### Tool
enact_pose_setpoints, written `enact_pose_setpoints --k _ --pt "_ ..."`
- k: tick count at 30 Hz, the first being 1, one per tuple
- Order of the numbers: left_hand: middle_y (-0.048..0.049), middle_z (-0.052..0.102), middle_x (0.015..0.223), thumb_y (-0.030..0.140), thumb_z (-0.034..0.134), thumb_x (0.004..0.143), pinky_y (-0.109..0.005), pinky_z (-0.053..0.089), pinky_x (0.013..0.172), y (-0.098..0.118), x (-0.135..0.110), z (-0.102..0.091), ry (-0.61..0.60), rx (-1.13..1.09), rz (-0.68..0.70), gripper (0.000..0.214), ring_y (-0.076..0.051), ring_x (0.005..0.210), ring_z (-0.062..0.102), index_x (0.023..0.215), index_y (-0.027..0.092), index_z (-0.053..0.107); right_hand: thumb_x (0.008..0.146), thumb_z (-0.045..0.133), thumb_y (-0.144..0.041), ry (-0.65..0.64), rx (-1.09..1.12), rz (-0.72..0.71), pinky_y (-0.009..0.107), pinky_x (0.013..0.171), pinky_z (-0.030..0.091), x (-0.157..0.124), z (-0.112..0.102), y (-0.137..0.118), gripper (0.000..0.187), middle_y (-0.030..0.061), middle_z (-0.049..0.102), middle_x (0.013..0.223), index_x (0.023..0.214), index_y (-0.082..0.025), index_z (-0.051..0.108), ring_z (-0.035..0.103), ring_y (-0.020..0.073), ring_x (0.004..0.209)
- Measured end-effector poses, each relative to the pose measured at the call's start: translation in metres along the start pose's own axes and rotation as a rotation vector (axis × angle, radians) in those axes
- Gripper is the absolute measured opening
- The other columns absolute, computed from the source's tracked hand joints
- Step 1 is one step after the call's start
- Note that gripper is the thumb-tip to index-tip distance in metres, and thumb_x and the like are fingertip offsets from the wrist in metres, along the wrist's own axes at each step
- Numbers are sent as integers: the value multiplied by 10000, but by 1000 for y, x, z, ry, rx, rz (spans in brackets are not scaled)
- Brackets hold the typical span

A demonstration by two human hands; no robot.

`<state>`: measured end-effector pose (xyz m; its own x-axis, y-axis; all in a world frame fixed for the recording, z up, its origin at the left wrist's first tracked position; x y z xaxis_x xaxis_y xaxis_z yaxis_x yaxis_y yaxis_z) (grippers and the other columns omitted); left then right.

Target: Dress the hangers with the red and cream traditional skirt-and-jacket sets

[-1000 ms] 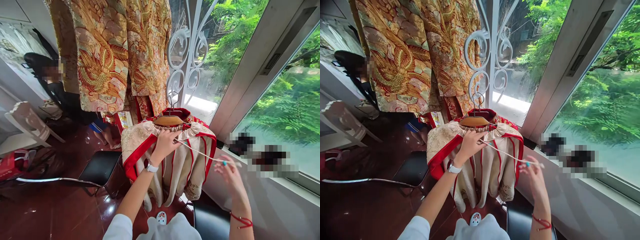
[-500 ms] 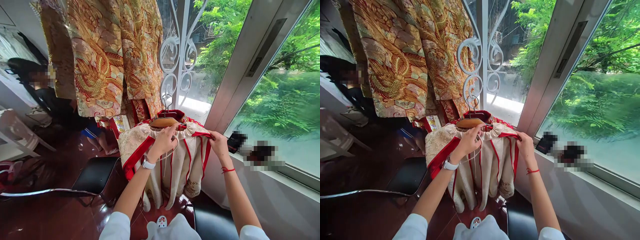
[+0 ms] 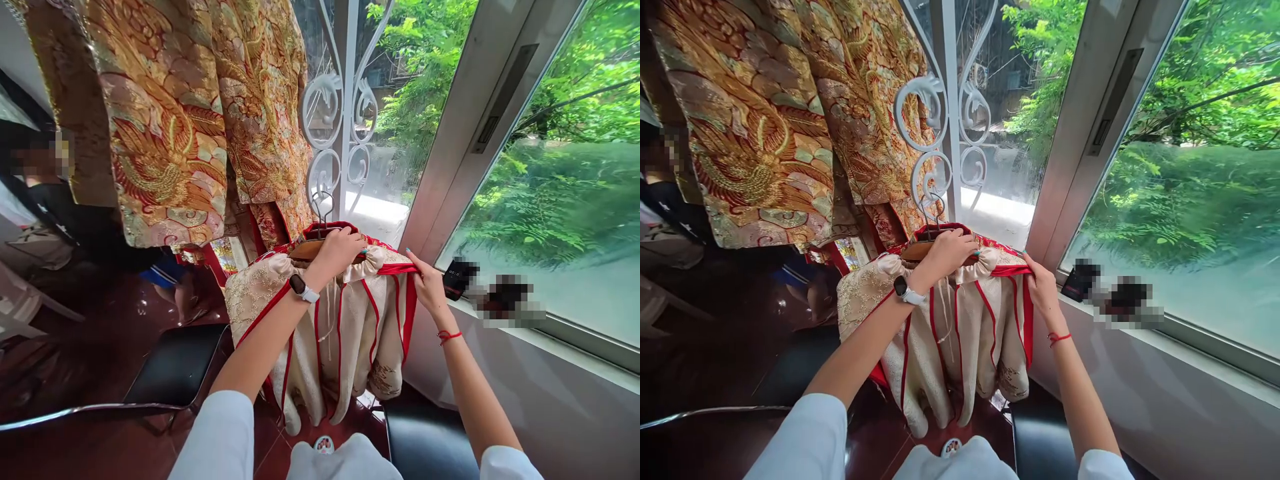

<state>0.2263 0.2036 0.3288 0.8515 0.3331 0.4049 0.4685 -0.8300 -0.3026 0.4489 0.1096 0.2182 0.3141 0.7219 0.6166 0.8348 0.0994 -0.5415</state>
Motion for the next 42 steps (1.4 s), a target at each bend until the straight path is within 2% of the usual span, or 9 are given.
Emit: enact_pose_setpoints --k 9,14,22,24,27,30,33,37,42 --pt "-98 730 995 237 507 1006 -360 393 727 1 6 -1 -21 -108 -128 219 -236 945 605 977 162 711 843 417 -209 242 30 -55 382 869 545 28 -36 -43 507 83 768 1053 1243 -196 730 700 242 936" --pt "-131 711 976 233 535 999 -350 390 735 8 7 -6 -32 -58 -164 198 -256 986 604 1133 112 616 887 435 -235 309 -53 -62 342 733 518 -11 -72 -56 453 69 685 831 1207 -227 755 638 215 753" --pt "-128 705 1038 124 484 988 -355 378 746 3 -6 -7 -70 -68 -22 179 -255 1001 590 1076 134 639 906 452 -241 112 75 11 332 704 517 -91 11 -38 393 66 666 860 1181 -274 730 631 210 770" --pt "-127 706 1054 112 489 976 -360 379 746 0 -8 -6 -72 -69 4 192 -257 1005 589 1071 137 654 862 533 -265 155 143 86 328 700 521 -95 17 -43 369 53 663 876 1198 -247 685 621 204 764" --pt "-128 705 1076 124 488 968 -370 384 762 -1 -9 -6 -46 -77 11 241 -259 1017 587 1135 149 659 812 647 -320 468 181 337 289 604 484 -114 10 -55 229 -6 591 732 1021 -227 642 535 164 617" --pt "-103 716 1094 163 491 960 -375 382 793 1 -9 -7 -66 -99 8 320 -253 1031 589 1233 194 654 839 635 -380 281 286 430 289 578 480 -128 25 -62 152 -4 593 667 818 -231 613 535 163 572" --pt "-77 735 1051 272 520 960 -371 379 815 2 -8 -9 -68 -139 -37 317 -251 1024 591 1230 242 683 845 570 -386 39 365 383 400 795 558 -121 47 -50 224 89 722 871 938 -211 674 673 257 818" --pt "-86 751 991 465 590 938 -365 375 816 3 -4 -7 -41 -177 -78 344 -264 1008 592 1160 241 726 838 515 -414 214 378 379 502 1047 475 -86 57 -15 367 142 737 1007 1074 -191 687 646 303 1114" --pt "-96 751 963 443 615 941 -355 364 777 4 0 -2 -40 -165 -95 300 -260 980 610 1125 240 738 835 540 -476 286 325 301 521 1092 443 -64 61 9 455 145 717 1142 1160 -184 669 620 296 1194"
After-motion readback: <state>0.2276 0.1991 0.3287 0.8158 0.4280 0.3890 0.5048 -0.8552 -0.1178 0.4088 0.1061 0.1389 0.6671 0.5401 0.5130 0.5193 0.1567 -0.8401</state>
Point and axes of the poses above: each hand's wrist, its own x-axis towards the middle knuckle, its own z-axis out of the palm, y = z × x, the point moved 3 cm from there along x, towards the middle knuckle
